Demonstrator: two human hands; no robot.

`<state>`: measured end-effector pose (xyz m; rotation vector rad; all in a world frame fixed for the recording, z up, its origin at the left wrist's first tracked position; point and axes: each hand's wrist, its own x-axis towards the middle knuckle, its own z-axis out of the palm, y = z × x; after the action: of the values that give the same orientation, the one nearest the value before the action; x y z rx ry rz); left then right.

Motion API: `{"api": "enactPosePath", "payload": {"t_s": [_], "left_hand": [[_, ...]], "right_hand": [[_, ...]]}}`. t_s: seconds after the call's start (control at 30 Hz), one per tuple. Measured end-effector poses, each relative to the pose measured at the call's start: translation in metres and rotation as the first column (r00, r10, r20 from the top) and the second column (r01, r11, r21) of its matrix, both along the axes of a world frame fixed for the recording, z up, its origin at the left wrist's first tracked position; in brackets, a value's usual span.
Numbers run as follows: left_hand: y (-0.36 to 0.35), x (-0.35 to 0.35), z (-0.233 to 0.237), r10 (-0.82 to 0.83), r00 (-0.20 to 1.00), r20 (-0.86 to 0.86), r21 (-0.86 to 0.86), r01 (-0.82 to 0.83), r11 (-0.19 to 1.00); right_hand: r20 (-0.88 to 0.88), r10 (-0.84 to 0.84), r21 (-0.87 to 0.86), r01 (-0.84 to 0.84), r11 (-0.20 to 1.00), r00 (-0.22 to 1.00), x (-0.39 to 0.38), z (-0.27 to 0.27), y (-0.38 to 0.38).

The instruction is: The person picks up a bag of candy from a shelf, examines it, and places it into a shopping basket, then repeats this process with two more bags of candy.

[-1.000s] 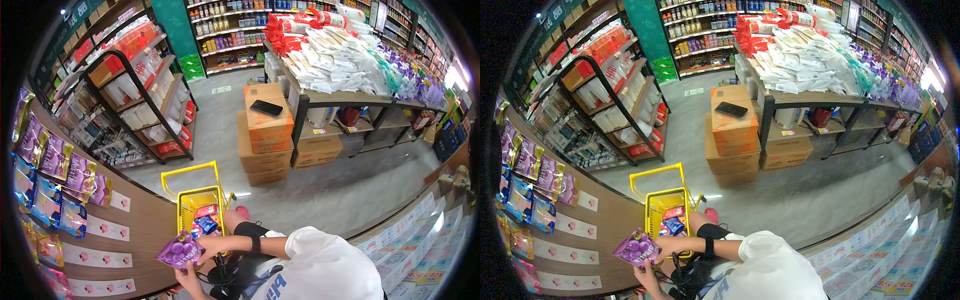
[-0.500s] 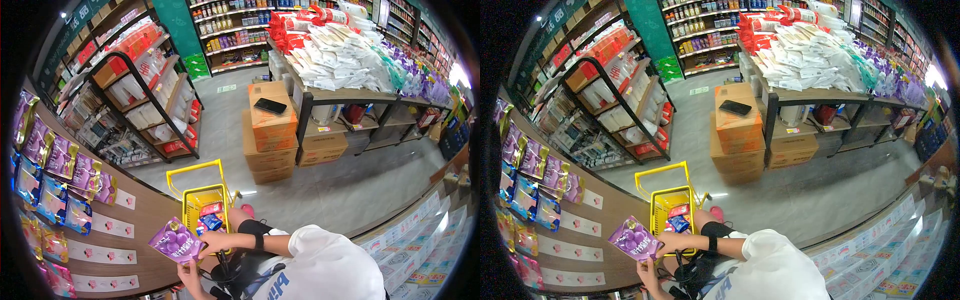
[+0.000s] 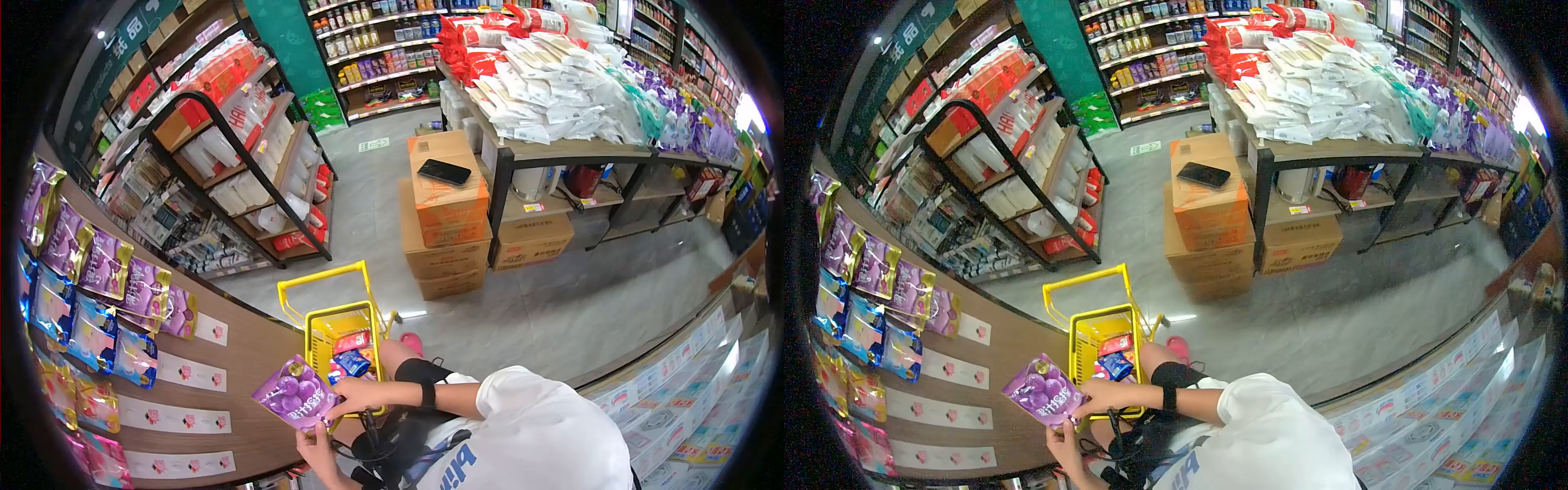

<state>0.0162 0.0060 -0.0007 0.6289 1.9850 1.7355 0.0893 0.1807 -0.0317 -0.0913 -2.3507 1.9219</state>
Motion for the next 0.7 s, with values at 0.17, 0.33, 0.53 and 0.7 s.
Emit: {"api": "enactPosePath", "payload": {"t_s": [0.17, 0.33, 0.53, 0.7], "left_hand": [[0.002, -0.002, -0.007, 0.026, 0.999, -0.024, 0.071, -0.025, 0.997], [0.004, 0.004, 0.01, 0.096, 0.995, 0.026, -0.01, -0.096, 0.995], [0.001, -0.011, -0.019, 0.053, 0.997, -0.058, 0.008, -0.053, 0.999], [0.002, -0.011, -0.025, 0.054, 0.995, -0.083, -0.04, -0.058, 0.998]], "right_hand": [[-0.101, -0.108, 0.01, 0.11, 0.994, 0.989, -0.008, -0.02, -0.007], [-0.115, -0.154, -0.058, 0.148, 0.987, 0.981, -0.007, -0.022, -0.005], [-0.051, -0.103, -0.082, 0.098, 0.992, 0.993, -0.001, -0.014, 0.01], [-0.059, -0.13, -0.122, 0.122, 0.985, 0.99, 0.001, -0.02, 0.014]]}}
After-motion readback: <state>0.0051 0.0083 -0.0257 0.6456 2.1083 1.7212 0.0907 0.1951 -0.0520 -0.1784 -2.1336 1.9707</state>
